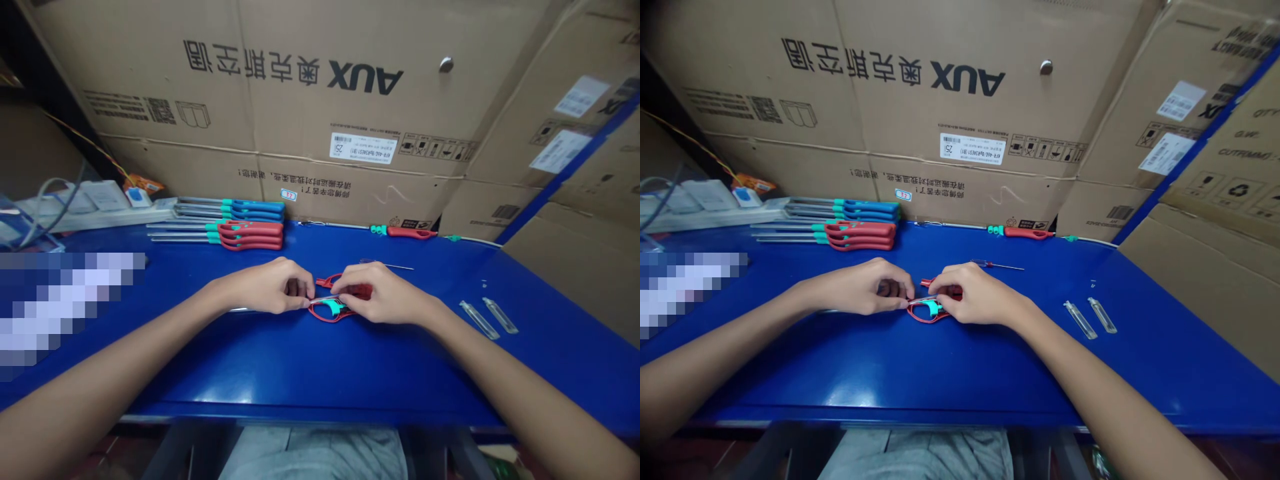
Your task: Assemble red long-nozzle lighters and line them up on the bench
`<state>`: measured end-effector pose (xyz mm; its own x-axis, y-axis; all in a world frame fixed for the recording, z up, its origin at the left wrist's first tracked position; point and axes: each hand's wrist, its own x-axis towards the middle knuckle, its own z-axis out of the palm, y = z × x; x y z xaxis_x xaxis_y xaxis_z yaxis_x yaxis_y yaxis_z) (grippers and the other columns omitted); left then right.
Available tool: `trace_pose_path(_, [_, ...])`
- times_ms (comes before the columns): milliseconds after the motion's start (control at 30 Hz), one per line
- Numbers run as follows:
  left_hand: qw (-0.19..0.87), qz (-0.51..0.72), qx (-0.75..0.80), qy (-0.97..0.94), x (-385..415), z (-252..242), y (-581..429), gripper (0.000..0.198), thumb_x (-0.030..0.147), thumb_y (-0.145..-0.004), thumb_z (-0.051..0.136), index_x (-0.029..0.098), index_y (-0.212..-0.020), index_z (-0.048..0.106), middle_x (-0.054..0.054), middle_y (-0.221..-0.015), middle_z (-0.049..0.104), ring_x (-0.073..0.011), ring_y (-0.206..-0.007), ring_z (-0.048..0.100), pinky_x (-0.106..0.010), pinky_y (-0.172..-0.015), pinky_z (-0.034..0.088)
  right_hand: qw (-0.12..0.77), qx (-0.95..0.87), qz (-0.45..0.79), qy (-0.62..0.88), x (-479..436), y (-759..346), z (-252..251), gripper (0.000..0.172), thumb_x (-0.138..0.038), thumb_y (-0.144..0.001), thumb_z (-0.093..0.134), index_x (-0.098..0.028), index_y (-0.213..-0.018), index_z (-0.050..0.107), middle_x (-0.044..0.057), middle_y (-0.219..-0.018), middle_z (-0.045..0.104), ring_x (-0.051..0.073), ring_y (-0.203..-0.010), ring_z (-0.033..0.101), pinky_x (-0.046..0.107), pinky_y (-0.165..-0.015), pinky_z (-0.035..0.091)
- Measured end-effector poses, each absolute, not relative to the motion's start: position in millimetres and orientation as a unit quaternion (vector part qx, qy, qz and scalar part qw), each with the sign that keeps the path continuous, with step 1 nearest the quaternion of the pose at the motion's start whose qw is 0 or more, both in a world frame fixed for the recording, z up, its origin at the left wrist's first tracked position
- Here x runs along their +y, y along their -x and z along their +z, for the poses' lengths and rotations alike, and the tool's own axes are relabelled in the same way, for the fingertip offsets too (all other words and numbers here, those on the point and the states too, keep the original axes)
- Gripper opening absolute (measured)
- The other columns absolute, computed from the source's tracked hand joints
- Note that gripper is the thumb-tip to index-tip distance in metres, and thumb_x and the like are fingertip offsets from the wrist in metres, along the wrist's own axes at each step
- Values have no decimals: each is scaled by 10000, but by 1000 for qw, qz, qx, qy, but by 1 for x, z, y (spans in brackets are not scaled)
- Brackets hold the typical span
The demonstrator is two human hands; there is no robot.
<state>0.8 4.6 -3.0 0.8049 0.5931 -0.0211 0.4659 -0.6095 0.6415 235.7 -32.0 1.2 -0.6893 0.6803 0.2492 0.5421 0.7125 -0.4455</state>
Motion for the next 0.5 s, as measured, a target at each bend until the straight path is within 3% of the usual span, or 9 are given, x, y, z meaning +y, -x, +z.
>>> trace_pose_path(500, [292,89,269,-914,3,-1,-2,178,205,-828,583,170,-945,713,-17,-788,686,-94,-637,588,-169,-576,433,154,-907,140,365,-29,-235,-5,189,-93,-817,547,-152,-863,721,56,-814,622,128,-683,539,255,-645,422])
